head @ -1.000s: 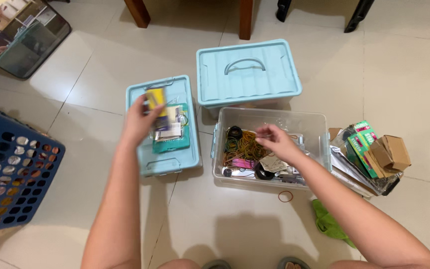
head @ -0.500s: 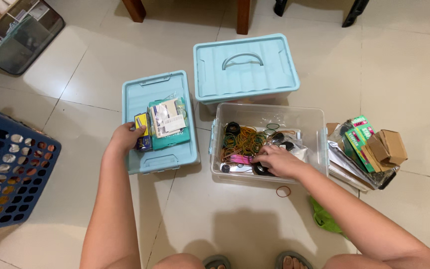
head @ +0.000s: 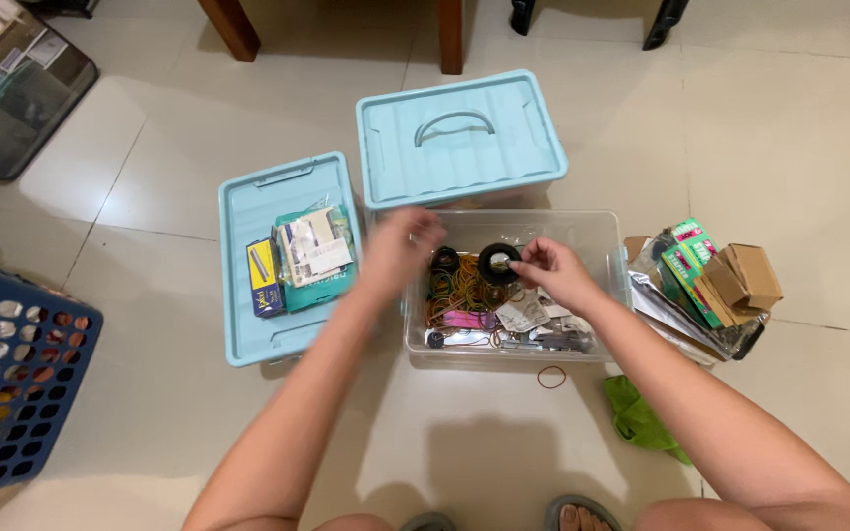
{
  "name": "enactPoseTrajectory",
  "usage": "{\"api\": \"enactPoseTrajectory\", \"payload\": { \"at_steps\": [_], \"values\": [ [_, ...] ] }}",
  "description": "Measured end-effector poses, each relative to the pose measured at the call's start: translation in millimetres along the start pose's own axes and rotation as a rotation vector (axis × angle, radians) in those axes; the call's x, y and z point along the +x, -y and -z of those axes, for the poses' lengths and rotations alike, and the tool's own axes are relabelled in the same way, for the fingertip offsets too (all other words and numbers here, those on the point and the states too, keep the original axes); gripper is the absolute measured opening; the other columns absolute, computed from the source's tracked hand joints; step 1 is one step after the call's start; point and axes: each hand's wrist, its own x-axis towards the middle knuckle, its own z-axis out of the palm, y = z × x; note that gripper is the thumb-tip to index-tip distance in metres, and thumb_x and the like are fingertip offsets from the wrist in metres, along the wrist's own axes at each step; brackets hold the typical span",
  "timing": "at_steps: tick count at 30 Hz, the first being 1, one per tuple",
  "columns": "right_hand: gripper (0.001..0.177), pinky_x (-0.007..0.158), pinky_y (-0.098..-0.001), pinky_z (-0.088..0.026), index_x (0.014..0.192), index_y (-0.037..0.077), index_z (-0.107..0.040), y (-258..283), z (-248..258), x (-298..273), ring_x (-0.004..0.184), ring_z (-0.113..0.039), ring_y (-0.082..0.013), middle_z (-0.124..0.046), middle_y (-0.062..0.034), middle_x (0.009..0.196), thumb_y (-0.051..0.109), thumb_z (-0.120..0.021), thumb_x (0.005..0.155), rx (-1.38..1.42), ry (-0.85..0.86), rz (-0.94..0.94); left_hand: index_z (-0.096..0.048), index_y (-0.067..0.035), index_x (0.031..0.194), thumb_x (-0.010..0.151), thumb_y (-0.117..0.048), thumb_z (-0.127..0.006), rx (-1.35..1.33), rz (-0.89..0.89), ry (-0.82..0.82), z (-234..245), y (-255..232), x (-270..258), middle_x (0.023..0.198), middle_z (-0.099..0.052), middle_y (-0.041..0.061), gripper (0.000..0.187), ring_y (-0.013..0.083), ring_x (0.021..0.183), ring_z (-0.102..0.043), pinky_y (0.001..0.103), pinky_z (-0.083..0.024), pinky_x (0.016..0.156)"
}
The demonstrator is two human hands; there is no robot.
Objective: The person wipes the lids of two light blue plastic containers with a green cloth, then opens a clear plastic bin and sorts its contents by moving various small items, including rubber bands, boxes, and packaged goods, into the blue containers.
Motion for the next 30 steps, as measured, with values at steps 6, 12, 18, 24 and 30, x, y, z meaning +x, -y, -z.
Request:
{"api": "enactPoseTrajectory", "payload": {
  "at_steps": [6,12,18,24,30],
  "values": [
    [0.024,0.065,-0.0256,-0.049,0.088,0.006,-0.056,1,22,-10,0.073,-0.059,-0.0101,-0.062,-0.0016,0.078,0.018,-0.077,0.091,-0.382,-0.211,0.108,-0.068,-0.004,0.111,0.09,-0.013,-0.059,0.665,-0.143,0.317,-74,19,-17,0.12,-0.067,0.012,0.024,0.0306,0.118,-0.061,0.043,-0.053,0.095],
    [0.023,0.064,-0.0242,-0.047,0.088,0.006,-0.054,3,47,-25,0.073,-0.055,-0.0082,-0.06,-0.0007,0.079,0.014,-0.076,0.091,-0.226,-0.175,0.073,-0.067,-0.006,0.115,0.088,-0.013,-0.058,0.828,-0.052,0.409,-122,61,-8,0.126,-0.063,0.014,0.029,0.0307,0.121,-0.057,0.043,-0.051,0.095],
    [0.02,0.064,-0.023,-0.049,0.09,0.007,-0.055,1,59,-30,0.073,-0.059,-0.0068,-0.062,0.0018,0.08,0.012,-0.074,0.092,-0.016,-0.139,0.009,-0.067,-0.008,0.116,0.094,-0.013,-0.056,0.865,-0.04,0.373,-134,72,-2,0.124,-0.065,0.012,0.025,0.0292,0.12,-0.06,0.043,-0.052,0.096],
    [0.02,0.065,-0.022,-0.048,0.092,0.007,-0.056,4,61,-31,0.074,-0.056,-0.0059,-0.06,0.0021,0.082,0.013,-0.075,0.093,0.011,-0.211,0.04,-0.063,-0.008,0.119,0.094,-0.011,-0.055,0.844,-0.051,0.348,-129,65,-2,0.118,-0.069,0.013,0.027,0.0283,0.116,-0.062,0.042,-0.052,0.093],
    [0.021,0.066,-0.0211,-0.048,0.091,0.009,-0.057,12,54,-32,0.075,-0.056,-0.005,-0.06,0.0047,0.081,0.016,-0.076,0.091,0.048,-0.23,0.019,-0.061,-0.01,0.108,0.089,-0.006,-0.061,0.744,-0.206,0.244,-105,28,-3,0.095,-0.075,0.009,0.02,0.0276,0.104,-0.066,0.043,-0.049,0.09]
  ]
}}
